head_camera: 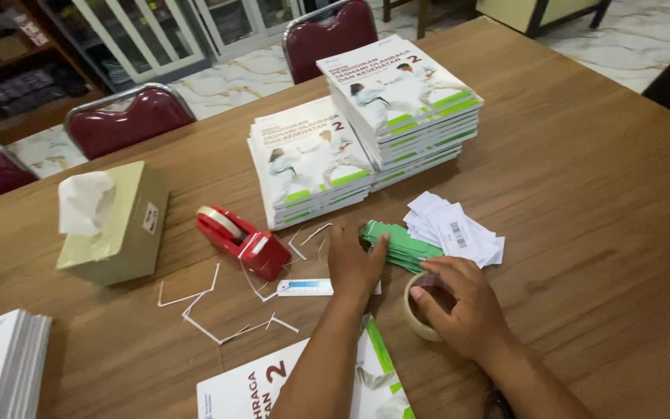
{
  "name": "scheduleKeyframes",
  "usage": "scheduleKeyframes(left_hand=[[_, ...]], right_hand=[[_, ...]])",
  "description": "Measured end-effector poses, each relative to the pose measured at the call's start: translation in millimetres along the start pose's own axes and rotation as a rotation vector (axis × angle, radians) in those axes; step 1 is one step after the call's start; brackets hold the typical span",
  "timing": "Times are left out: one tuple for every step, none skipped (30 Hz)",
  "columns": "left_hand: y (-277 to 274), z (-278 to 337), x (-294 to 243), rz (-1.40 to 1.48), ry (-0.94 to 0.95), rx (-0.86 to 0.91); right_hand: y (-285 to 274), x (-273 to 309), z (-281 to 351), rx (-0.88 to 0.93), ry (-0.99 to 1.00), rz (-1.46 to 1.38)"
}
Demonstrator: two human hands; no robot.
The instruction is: Cutting labels with scissors and taping them onto the covers of stacks of books.
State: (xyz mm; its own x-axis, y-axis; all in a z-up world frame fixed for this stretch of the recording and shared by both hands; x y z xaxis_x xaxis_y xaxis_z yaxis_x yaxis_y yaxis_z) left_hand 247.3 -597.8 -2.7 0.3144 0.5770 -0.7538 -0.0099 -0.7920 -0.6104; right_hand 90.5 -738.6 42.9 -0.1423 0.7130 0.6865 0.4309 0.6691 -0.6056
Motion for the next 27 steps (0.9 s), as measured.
scheduleKeyframes(left_hand=[[1.9, 0.9, 2.7, -0.007, -0.002, -0.002], [0.2, 2.1, 1.0, -0.004, -0.003, 0.008], [-1.3, 3.6, -0.5, 0.021, -0.009, 0.024], [-4.1, 3.7, -2.2, 0.043, -0.013, 0.039], [-3.2, 3.6, -1.5, 0.043, -0.011, 0.047], [-3.6, 3.3, -1.2, 0.057, -0.005, 0.037], [-4.2, 3.4, -0.9, 0.071, 0.001, 0.027], [-4.7, 3.5, -1.1, 0.072, 0.001, 0.032], [-7.6, 3.8, -2.4, 0.157, 0.029, 0.0], [-11.1, 4.1, -3.5, 0.242, 0.056, -0.036], [-9.4, 3.8, 0.0, 0.244, 0.054, -0.034], [-8.7, 4.4, 1.9, 0.258, 0.089, -0.041], [-8.2, 5.2, 3.6, 0.271, 0.123, -0.048], [-10.1, 6.4, 1.6, 0.272, 0.12, -0.051], [-10.3, 7.4, -0.9, 0.278, 0.118, -0.026], [-10.3, 8.3, -3.5, 0.283, 0.118, 0.001], [-12.7, 9.6, -6.5, 0.282, 0.116, 0.0], [-19.8, 12.3, -15.1, 0.25, 0.213, -0.077], [-26.2, 15.9, -23.9, 0.217, 0.309, -0.155], [-27.6, 16.6, -26.0, 0.216, 0.31, -0.151], [-30.4, 18.0, -29.3, 0.216, 0.331, -0.172], [-33.3, 18.6, -32.9, 0.216, 0.354, -0.194], [-34.7, 19.7, -35.8, 0.217, 0.356, -0.191], [-37.7, 21.8, -39.3, 0.243, 0.382, -0.205], [-40.8, 23.9, -42.8, 0.269, 0.407, -0.219], [-41.1, 24.0, -44.3, 0.268, 0.408, -0.217], [-42.3, 23.8, -44.5, 0.286, 0.392, -0.226]], right_hand=[[1.1, -0.9, 1.1, 0.012, 0.019, -0.003], [1.1, -2.1, 1.7, 0.011, 0.028, 0.0], [2.3, -2.6, 2.6, 0.034, 0.028, 0.01], [4.1, -2.5, 2.6, 0.054, 0.027, 0.017], [3.0, -1.4, 3.7, 0.051, 0.035, 0.017], [2.5, 1.4, 4.3, 0.06, 0.019, 0.016], [2.0, 4.4, 5.2, 0.069, 0.002, 0.014], [0.9, 5.6, 5.7, 0.069, 0.007, 0.015], [0.4, 6.3, 6.4, 0.08, 0.022, 0.036], [0.0, 7.3, 6.5, 0.092, 0.034, 0.057], [0.6, 6.0, 6.6, 0.093, 0.036, 0.058], [0.4, 4.8, 6.9, 0.08, 0.036, 0.044], [0.2, 3.6, 7.3, 0.067, 0.037, 0.03], [1.0, 3.4, 7.0, 0.07, 0.035, 0.03], [1.3, 3.1, 6.7, 0.068, 0.032, 0.039], [1.7, 2.6, 6.9, 0.065, 0.031, 0.047], [1.5, 4.3, 6.4, 0.067, 0.031, 0.045], [0.3, 5.3, 6.3, 0.056, 0.037, 0.027], [-1.1, 6.0, 6.2, 0.045, 0.044, 0.009], [-1.8, 7.0, 6.4, 0.043, 0.047, 0.009], [-2.1, 7.8, 6.4, 0.051, 0.052, -0.01], [-2.6, 8.5, 5.9, 0.057, 0.055, -0.028], [-2.2, 7.5, 6.1, 0.053, 0.058, -0.028], [-1.8, 6.5, 6.4, 0.05, 0.063, -0.034], [-1.3, 5.7, 6.7, 0.046, 0.068, -0.039], [-0.9, 3.9, 5.8, 0.044, 0.07, -0.04], [-0.9, 3.6, 4.7, 0.034, 0.048, -0.032]])
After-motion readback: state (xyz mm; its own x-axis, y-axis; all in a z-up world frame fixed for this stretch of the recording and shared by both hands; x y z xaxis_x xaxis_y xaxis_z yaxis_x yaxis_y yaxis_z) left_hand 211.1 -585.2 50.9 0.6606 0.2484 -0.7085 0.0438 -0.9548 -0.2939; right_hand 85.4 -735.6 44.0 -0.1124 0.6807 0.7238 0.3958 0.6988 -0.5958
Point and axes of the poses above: each hand's wrist, its own z-axis away from the middle knuckle, its own y-axis out of the palm, x = y × z, the point moved 6 cm from there along -z, towards the middle knuckle, and after that the axes turned 4 degrees about x, right-handed, at the moved point
